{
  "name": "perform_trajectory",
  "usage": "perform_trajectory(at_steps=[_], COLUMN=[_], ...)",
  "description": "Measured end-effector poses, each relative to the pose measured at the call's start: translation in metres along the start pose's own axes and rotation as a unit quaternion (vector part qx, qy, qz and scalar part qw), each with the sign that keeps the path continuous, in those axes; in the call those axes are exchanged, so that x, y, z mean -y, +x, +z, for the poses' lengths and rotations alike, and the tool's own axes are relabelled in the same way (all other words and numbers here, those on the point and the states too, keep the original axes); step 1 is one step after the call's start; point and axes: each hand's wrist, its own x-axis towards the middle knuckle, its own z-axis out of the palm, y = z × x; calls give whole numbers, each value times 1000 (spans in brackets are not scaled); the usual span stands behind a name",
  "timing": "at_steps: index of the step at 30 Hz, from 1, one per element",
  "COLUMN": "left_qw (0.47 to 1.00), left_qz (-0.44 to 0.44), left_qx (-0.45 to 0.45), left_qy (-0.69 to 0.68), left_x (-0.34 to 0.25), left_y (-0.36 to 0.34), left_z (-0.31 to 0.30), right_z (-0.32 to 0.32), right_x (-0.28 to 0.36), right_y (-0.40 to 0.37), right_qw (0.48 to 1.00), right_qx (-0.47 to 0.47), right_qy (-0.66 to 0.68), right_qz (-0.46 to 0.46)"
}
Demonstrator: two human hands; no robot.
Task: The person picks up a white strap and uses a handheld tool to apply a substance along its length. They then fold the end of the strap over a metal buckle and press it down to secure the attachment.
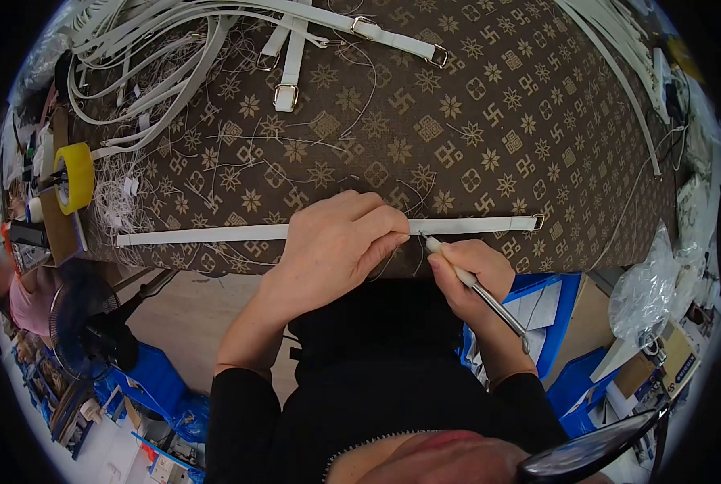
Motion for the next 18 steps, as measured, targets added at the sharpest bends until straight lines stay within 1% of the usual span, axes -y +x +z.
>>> perform_trajectory(at_steps=[18], left_qw=[1000], left_qz=[-10], left_qx=[2], left_qy=[0], left_x=[0], left_y=[0], left_z=[1], right_z=[0], right_x=[-1], right_y=[0], right_qw=[1000], right_qx=[5], right_qy=[-9], right_qz=[-8])
